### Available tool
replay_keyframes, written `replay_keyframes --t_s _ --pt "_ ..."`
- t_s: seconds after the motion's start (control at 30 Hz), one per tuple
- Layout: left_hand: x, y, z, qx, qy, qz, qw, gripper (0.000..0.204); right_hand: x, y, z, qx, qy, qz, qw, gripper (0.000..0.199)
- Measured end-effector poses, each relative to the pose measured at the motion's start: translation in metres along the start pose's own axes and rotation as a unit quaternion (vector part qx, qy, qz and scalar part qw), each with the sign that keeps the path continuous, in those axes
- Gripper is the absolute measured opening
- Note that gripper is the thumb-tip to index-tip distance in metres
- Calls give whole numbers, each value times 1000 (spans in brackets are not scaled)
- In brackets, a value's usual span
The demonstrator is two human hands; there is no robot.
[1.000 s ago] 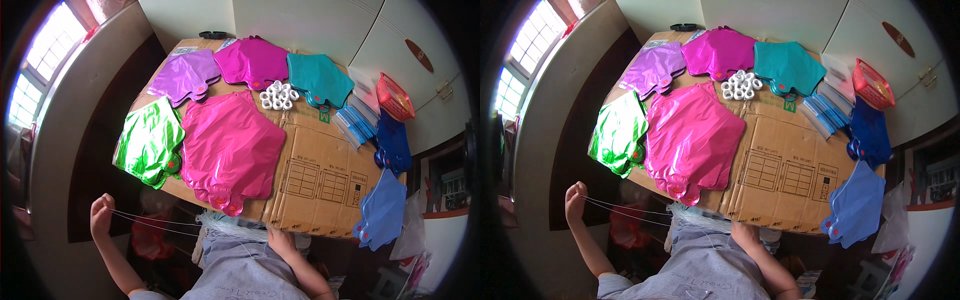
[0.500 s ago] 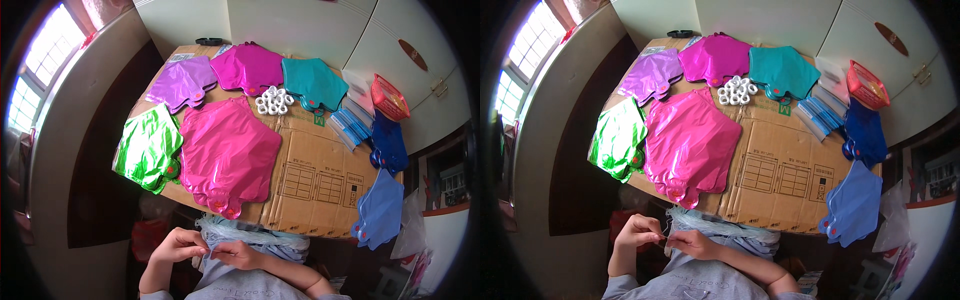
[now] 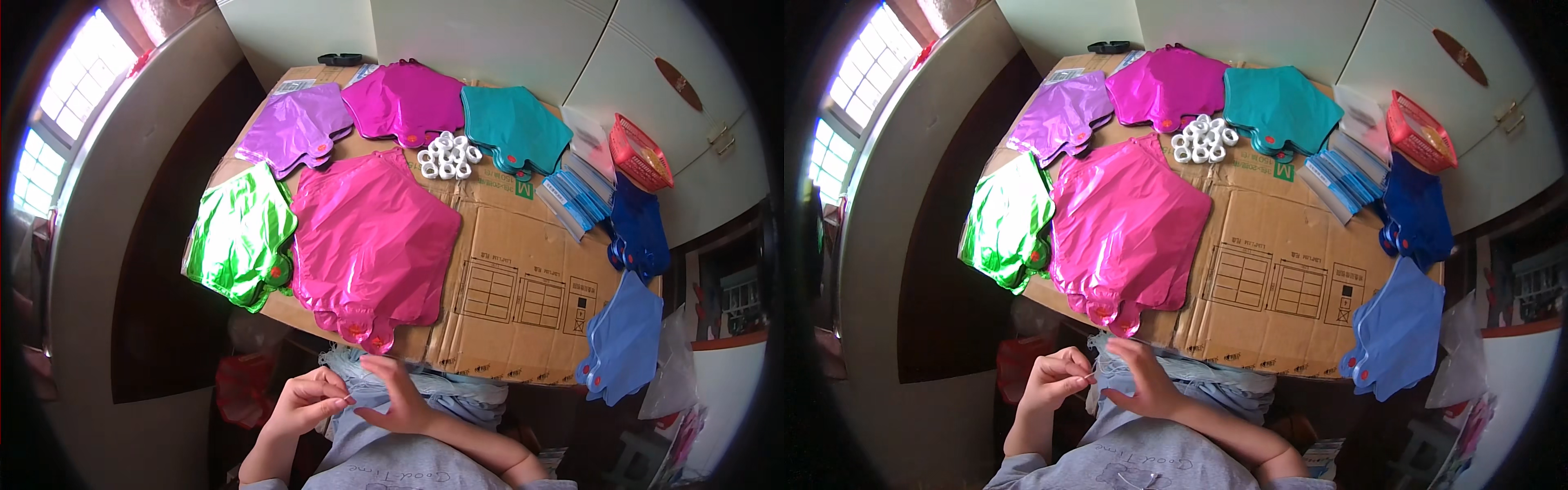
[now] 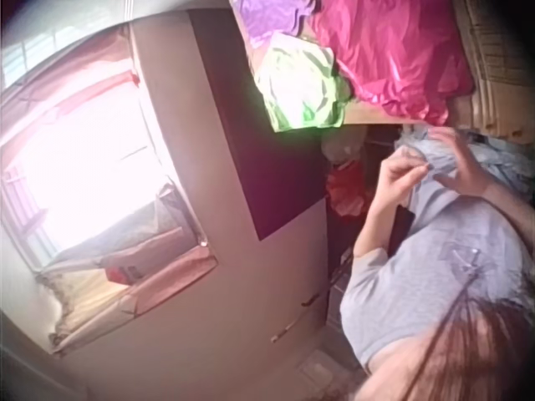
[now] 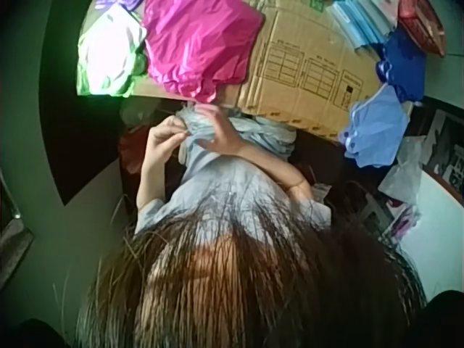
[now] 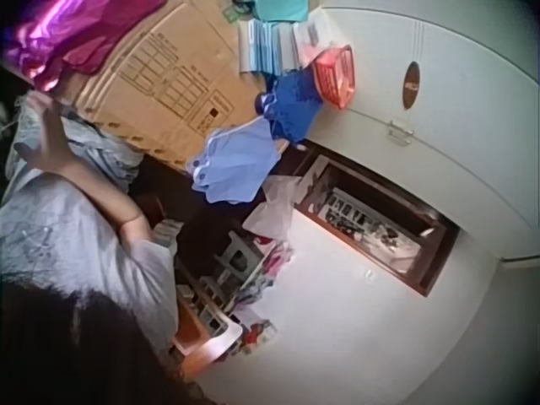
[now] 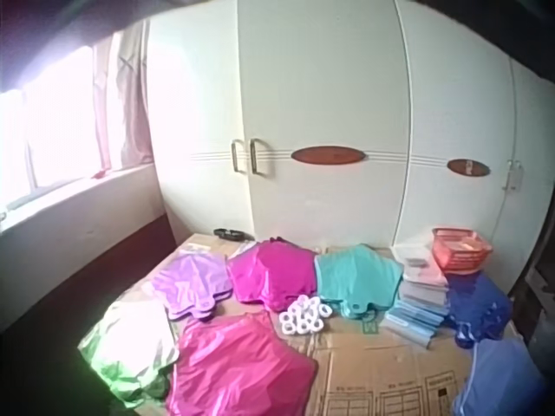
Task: Threading plastic connectors and attaching them to foil balloons for decoration prep.
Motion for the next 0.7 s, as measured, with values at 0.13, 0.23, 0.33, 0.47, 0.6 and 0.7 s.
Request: replay_keyframes --t_s 0.13,0.23,0.33,0.47,0.6,0.7 --pt "-2 -3 -14 -30 95 -3 995 10 -20 11 19 64 33 47 996 37" --pt "14 -6 -15 -21 57 -28 998 9 -47 0 2 -37 154 244 957 13" --pt "26 -11 1 10 -166 -47 985 11 -43 -3 -13 -75 312 177 931 15" --pt "23 -15 12 0 -334 -106 937 11 -44 -4 -33 -143 283 135 939 14" --pt "17 -8 -11 -148 171 -106 968 17 -36 1 -8 -52 77 87 992 9" --pt "-10 -6 -26 -253 440 -20 861 20 -16 3 14 9 66 28 997 6"
Point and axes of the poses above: each hand's wrist, its own y-axis towards the middle knuckle, its own x-axis out of the back of the hand, z = x × y, the point moved 8 cm from there along y, towards the middle knuckle, and after that the axes turned 13 degrees about -y, right-handed, at the moved point
